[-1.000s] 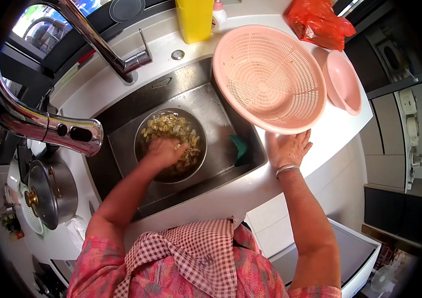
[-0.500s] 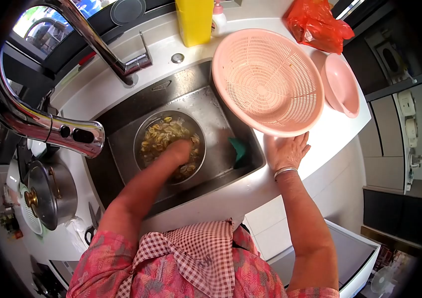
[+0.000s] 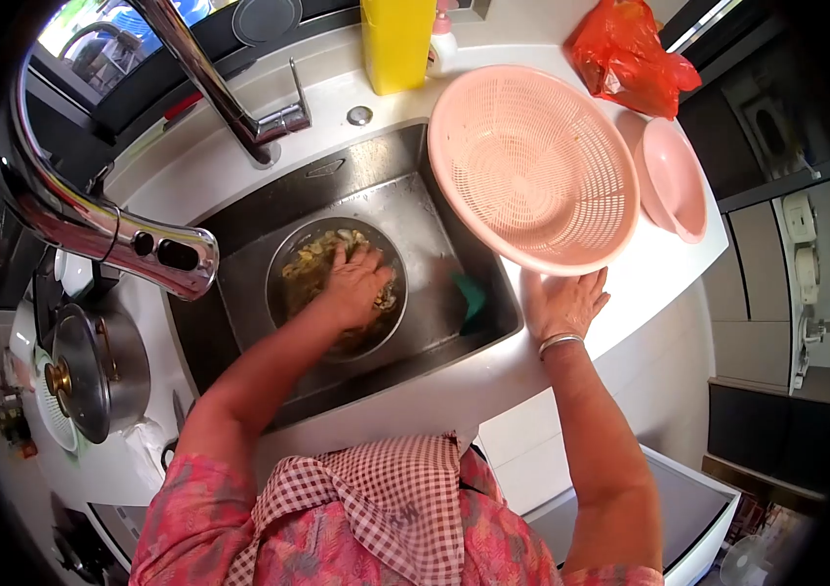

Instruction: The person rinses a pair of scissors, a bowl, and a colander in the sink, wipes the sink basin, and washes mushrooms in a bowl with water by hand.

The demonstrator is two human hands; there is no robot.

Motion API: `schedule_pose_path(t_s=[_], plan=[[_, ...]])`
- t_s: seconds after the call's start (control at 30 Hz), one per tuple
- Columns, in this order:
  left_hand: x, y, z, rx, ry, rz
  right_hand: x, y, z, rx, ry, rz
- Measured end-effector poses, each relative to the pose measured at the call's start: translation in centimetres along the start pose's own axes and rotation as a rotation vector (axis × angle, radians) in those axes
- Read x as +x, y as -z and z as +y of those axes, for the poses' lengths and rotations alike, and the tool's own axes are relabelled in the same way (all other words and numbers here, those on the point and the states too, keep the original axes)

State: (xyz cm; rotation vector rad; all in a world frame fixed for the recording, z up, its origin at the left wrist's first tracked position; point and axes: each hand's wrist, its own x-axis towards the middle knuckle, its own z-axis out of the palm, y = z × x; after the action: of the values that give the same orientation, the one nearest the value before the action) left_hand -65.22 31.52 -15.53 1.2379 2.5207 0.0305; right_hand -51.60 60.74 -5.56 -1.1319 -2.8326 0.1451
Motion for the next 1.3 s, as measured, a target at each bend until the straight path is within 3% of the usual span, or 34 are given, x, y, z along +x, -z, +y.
schedule_pose_path(t_s=[0.17,0.27,0.47,0.57,0.67,0.77,0.87,1.03,1.23,1.3], plan=[[0.6,0.1,-2.6,-0.163,0.380,-0.239,-0.1,0.3,-0.1,-0.010,-0.019,-0.003],[0.2,-1.2,-3.1,-0.344,0.505,-0.287,-0.1,0.1,-0.2,-0.016,-0.027,-0.014],[-0.8,-4.0,-3.2,-0.449,0.394,-0.422,0.1,0.0,0.0,-0.023,-0.026,-0.029],[-1.8,-4.5,-2.9,-0.472,0.274,-0.332,0.1,0.2,0.0,-0.013,-0.028,-0.042],[-3.1,-1.0,-1.3,-0.655,0.470,-0.114,0.0,0.2,-0.1,-0.005,-0.032,-0.037],[-3.8,1.1,-2.0,-0.613,0.470,-0.080,0.0,0.2,-0.2,-0.008,-0.030,-0.033],[-4.1,0.6,-4.1,-0.340,0.265,0.130,0.0,0.2,-0.2,0.000,-0.035,-0.053],[-4.9,-2.4,-7.5,-0.521,0.396,0.058,0.1,0.7,-0.3,0.034,-0.047,-0.082],[-4.1,-7.7,-5.5,-0.677,0.527,-0.205,0.1,0.4,-0.1,0.011,-0.047,-0.082],[-4.6,-7.3,-3.7,-0.785,0.460,-0.163,0.1,0.8,-0.3,0.021,-0.053,-0.098]])
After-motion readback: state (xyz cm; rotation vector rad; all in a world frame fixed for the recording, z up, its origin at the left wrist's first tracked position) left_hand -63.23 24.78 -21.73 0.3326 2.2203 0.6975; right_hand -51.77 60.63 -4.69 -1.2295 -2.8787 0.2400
